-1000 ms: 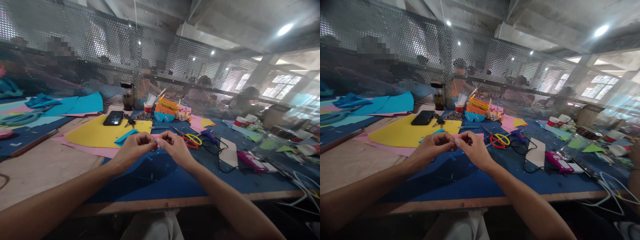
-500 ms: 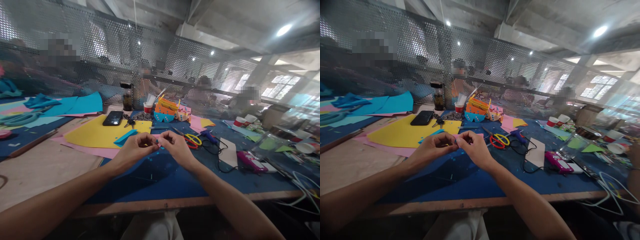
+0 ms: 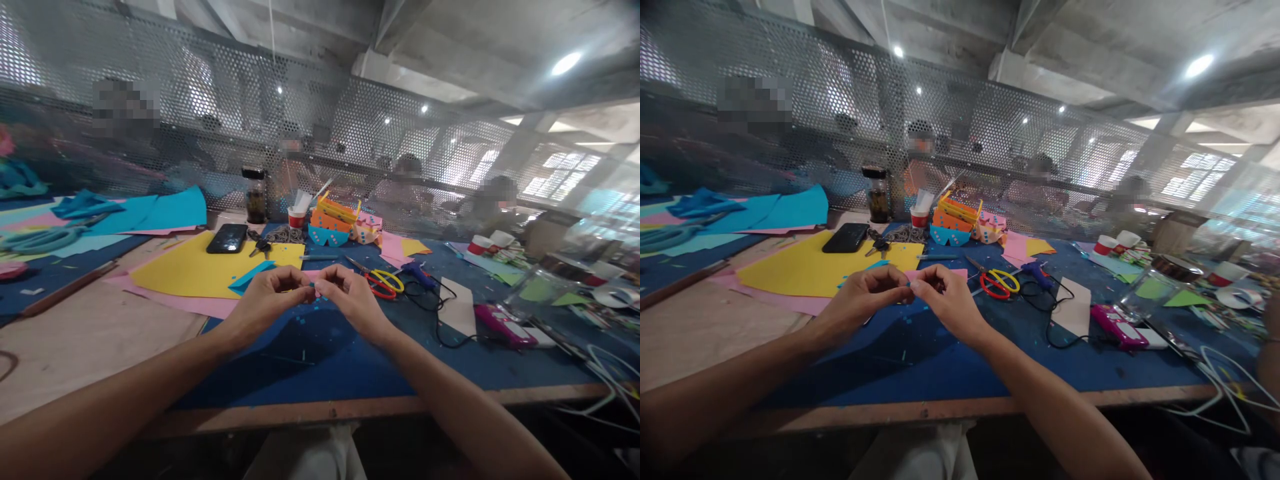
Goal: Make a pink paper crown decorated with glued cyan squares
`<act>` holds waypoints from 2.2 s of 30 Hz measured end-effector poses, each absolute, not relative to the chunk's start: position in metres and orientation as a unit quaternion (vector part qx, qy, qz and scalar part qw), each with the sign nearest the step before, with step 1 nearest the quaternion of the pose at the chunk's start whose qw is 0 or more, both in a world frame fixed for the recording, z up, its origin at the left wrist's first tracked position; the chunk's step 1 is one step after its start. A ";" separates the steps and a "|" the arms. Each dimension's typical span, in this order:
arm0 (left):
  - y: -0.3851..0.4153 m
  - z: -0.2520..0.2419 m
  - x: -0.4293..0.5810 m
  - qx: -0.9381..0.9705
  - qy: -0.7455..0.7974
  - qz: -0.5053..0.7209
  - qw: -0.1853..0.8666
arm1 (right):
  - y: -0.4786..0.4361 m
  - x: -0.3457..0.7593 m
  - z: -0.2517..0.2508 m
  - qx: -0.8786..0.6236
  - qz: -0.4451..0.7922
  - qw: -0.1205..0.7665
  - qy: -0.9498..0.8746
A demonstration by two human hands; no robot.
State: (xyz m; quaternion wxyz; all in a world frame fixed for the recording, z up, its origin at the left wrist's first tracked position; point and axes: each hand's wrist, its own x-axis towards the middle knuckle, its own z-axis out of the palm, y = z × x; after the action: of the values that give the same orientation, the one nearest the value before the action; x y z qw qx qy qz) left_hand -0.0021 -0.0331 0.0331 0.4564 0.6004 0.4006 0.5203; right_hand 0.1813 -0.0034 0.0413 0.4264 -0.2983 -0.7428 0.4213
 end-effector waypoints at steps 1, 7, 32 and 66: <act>-0.033 0.032 -0.003 0.607 0.402 0.517 0.450 | -0.004 0.182 0.042 -0.299 0.402 0.427 -0.753; -0.035 0.030 -0.003 0.634 0.419 0.496 0.421 | -0.007 0.183 0.045 -0.309 0.303 0.421 -0.797; -0.034 0.034 -0.002 0.589 0.370 0.524 0.491 | -0.004 0.182 0.042 -0.291 0.408 0.410 -0.762; -0.032 0.035 -0.007 0.510 0.357 0.532 0.574 | 0.086 0.304 0.033 -0.655 -0.003 0.039 -0.755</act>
State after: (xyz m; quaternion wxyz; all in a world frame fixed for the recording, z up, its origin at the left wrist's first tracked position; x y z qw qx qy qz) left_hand -0.0067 -0.0316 0.0350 0.5740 0.5097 0.3574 0.5319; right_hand 0.3045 0.0856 0.0330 0.0394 -0.6546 -0.7549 -0.0026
